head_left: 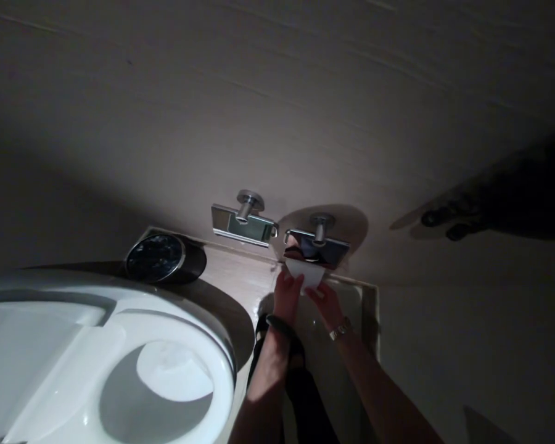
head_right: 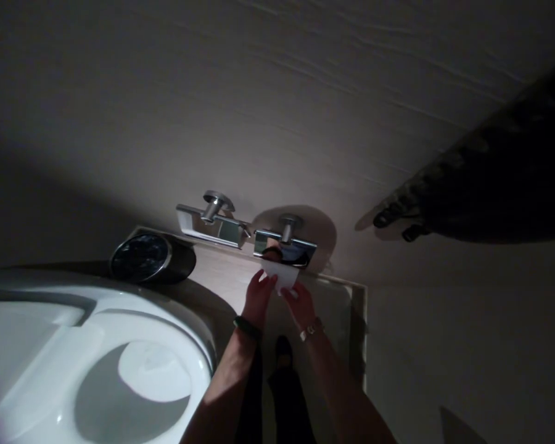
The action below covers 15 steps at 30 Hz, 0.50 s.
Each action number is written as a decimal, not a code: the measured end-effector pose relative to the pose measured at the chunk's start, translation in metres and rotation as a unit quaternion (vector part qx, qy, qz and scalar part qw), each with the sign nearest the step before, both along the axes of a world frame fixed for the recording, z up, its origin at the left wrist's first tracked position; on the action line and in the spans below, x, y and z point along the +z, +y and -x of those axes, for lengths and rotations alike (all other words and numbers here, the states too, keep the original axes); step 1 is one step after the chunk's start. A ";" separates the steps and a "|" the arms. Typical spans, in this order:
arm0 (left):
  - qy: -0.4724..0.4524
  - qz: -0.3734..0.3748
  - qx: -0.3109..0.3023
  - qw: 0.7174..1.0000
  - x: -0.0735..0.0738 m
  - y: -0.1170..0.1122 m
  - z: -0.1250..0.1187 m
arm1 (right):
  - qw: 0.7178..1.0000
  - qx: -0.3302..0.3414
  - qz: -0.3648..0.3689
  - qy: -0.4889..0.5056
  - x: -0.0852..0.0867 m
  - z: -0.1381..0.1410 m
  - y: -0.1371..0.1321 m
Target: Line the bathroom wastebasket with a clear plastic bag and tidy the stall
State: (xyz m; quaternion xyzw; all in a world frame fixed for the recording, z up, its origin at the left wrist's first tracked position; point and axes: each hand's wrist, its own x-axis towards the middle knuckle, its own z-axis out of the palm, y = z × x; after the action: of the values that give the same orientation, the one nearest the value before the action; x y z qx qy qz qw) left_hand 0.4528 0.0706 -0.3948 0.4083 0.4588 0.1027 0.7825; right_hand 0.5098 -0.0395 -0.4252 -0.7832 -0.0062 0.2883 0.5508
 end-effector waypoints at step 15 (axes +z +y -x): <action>0.043 0.018 0.014 0.999 0.016 0.014 0.022 | 0.935 -0.216 -0.180 0.214 0.046 0.035 0.032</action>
State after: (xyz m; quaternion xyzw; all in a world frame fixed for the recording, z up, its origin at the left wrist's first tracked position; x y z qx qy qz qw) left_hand 0.4310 0.0848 -0.3790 0.3918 0.4996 0.0882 0.7676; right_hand 0.4753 -0.0071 -0.3792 -0.5728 0.2294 0.3174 0.7201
